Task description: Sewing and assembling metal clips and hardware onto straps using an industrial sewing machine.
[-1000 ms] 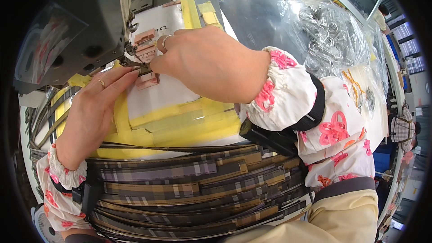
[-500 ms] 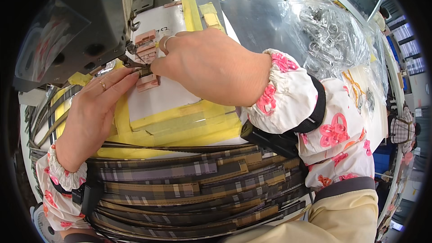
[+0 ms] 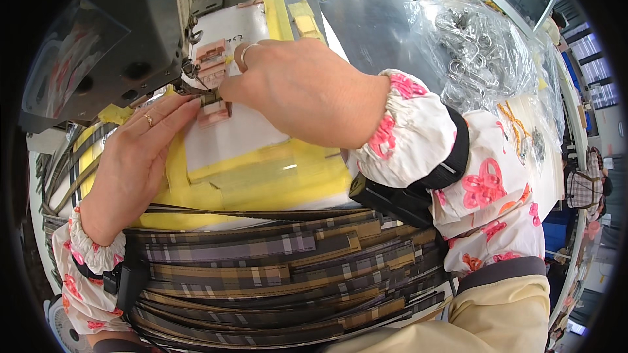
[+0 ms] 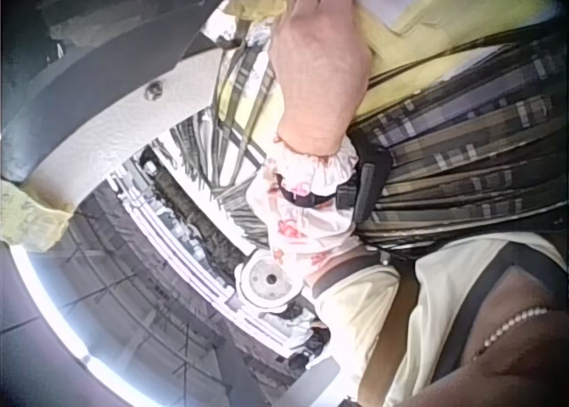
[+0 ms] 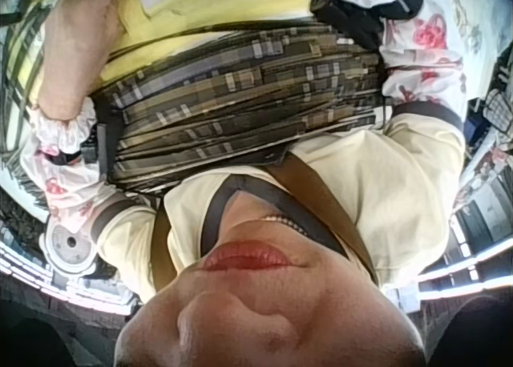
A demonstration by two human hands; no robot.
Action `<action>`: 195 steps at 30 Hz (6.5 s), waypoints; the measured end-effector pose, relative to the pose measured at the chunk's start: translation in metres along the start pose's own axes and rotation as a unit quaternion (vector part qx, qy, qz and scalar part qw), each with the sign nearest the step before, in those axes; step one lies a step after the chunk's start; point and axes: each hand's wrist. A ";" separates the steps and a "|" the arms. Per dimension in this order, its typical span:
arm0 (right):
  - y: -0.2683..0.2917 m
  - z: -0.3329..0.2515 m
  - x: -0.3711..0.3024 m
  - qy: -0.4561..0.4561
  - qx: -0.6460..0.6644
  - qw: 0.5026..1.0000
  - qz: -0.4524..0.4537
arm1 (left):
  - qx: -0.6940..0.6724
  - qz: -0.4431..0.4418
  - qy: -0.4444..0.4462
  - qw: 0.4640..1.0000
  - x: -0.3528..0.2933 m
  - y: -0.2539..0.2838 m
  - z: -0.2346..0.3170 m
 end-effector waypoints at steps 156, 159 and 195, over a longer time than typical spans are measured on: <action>0.003 -0.006 0.006 0.007 0.020 1.000 -0.005 | 0.112 0.002 -0.041 0.993 -0.009 0.005 -0.001; 0.004 -0.006 0.005 0.005 0.016 1.000 -0.007 | 0.102 -0.004 -0.025 0.994 -0.009 0.005 0.000; 0.010 -0.009 0.004 0.005 0.012 1.000 -0.013 | 0.075 -0.013 -0.036 0.996 -0.006 0.008 0.003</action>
Point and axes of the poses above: each hand's wrist, its own x-axis towards the middle knuckle, its own y-axis out of the back of the hand, z = x × y, and after that the axes turned 2 degrees about x, right-handed
